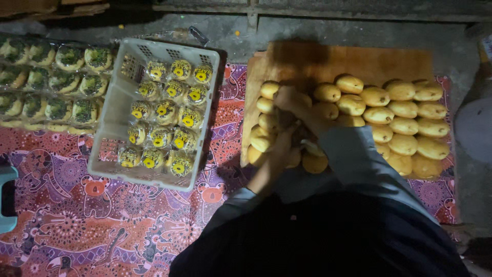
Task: The person fills small round buns with a brown paste using a piping bag. They systematically move across rows of buns, piping the filling into each one before moving to the next.
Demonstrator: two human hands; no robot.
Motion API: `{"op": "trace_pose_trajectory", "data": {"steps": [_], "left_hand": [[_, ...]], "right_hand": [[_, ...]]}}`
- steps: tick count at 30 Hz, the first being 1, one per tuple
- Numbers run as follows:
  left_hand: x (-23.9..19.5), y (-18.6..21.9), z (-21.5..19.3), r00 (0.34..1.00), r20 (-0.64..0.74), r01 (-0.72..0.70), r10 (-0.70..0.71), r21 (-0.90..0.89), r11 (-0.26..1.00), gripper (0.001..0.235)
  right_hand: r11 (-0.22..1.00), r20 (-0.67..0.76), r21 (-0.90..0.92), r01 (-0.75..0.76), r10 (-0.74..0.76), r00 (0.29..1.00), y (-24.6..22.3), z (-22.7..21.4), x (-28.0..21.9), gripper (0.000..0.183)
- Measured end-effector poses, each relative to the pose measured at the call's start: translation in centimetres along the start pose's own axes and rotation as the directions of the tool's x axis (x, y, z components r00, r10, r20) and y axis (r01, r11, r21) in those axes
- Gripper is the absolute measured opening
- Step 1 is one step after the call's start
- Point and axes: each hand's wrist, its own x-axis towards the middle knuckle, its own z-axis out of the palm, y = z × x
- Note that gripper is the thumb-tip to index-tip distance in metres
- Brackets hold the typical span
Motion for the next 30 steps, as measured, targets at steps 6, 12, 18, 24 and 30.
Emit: {"op": "trace_pose_trajectory", "data": {"steps": [6,12,18,24,30], "left_hand": [[-4.4,2.3,1.9,0.67,0.664,-0.475,0.331,0.727,-0.496,0.062],[-5.3,-2.0,5.2,0.894,0.06,-0.357,0.444,0.694,0.625,0.066],[-9.6,-7.1,3.7,0.888,0.238,-0.262,0.394,0.965,0.009,0.07],[-14.1,-12.8,3.0,0.973,0.228,-0.233,0.046,0.959,0.16,0.079],[-15.6,-23.0,-1.2,0.93,0.219,-0.08,-0.294,0.904,0.421,0.085]], "right_hand": [[0.223,0.486,0.826,-0.517,0.18,0.855,-2.9,-8.7,-2.9,0.025],[-0.154,0.197,0.968,-0.198,-0.023,0.98,-8.3,-20.9,-9.8,0.02],[-0.472,0.448,0.862,-0.187,0.532,0.718,-14.3,-23.4,-22.9,0.027],[-0.224,0.09,0.967,0.12,0.744,0.662,-9.1,-15.7,-34.8,0.024],[0.175,-0.166,0.984,0.015,0.897,0.41,-6.9,-12.9,-50.5,0.027]]}}
